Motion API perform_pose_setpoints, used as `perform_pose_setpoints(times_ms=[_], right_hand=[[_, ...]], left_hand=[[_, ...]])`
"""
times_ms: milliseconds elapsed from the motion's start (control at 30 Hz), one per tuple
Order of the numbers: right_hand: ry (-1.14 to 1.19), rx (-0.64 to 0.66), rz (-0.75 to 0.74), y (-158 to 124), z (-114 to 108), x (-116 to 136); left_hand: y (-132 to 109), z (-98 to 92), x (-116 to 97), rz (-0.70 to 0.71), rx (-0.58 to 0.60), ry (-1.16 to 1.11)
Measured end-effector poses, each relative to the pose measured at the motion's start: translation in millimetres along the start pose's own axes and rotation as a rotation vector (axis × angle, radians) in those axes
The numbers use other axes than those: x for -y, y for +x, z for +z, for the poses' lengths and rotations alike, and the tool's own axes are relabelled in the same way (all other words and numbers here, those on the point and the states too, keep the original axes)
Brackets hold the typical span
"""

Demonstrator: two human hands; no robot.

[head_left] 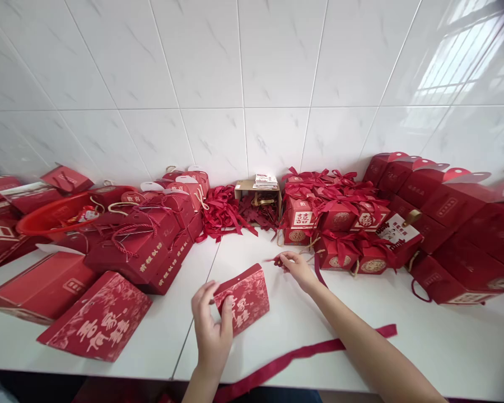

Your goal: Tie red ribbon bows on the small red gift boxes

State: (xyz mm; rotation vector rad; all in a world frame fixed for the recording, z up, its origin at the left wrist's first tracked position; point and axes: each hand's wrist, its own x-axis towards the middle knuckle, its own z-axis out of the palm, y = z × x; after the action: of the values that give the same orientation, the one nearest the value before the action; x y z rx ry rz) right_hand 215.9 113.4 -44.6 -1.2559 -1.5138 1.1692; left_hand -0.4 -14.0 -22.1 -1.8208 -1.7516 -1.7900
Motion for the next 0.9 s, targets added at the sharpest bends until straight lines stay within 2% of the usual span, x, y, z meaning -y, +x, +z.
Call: perform_pose_setpoints(times_ms=[67, 100, 133, 200, 233, 300, 367, 433, 500, 633, 733, 800, 900], right_hand=[[0.143, 0.021, 0.034, -14, -3, 9], [0.207, 0.030, 0.043, -23, -5, 15], [0.262, 0.036, 0.049, -32, -6, 23], [0.351, 0.039, 0.052, -54, -10, 39], [0.397, 0.042, 0.051, -65, -11, 48], [0.520, 0.077, 0.041, -87, -12, 65], [0.599, 0.126, 0.002, -107, -11, 79], [0.594, 0.161, -0.077, -124, -9, 89], [0.560, 0.170, -0.184, -137, -7, 93], [0.495, 0.159, -0.320, -149, -6, 92], [0.398, 0.166, -0.427, -149, -13, 90], [0.280, 0.177, -0.558, -149, -20, 91], [0.133, 0.247, -0.713, -149, -29, 93]], left_hand=[[2, -1.7, -10, 0.115, -0.181, 0.035], [1, -4.1, -18, 0.188, -0.231, 0.021], [-1, -6.8, -27, 0.263, -0.224, -0.017], [-6, -10.5, -48, 0.343, -0.051, -0.133], [-9, -10.5, -59, 0.312, 0.075, -0.188], [-13, -6.3, -78, 0.106, 0.270, -0.293], [-14, 1.2, -91, -0.150, 0.365, -0.420], [-13, 7.7, -99, -0.279, 0.411, -0.541], [-12, 10.2, -103, -0.266, 0.430, -0.610], [-12, 4.4, -103, -0.125, 0.400, -0.642], [-11, -3.6, -99, -0.057, 0.457, -0.677], [-9, -9.4, -97, -0.063, 0.540, -0.740], [-3, -18.0, -95, -0.197, 0.640, -0.761]])
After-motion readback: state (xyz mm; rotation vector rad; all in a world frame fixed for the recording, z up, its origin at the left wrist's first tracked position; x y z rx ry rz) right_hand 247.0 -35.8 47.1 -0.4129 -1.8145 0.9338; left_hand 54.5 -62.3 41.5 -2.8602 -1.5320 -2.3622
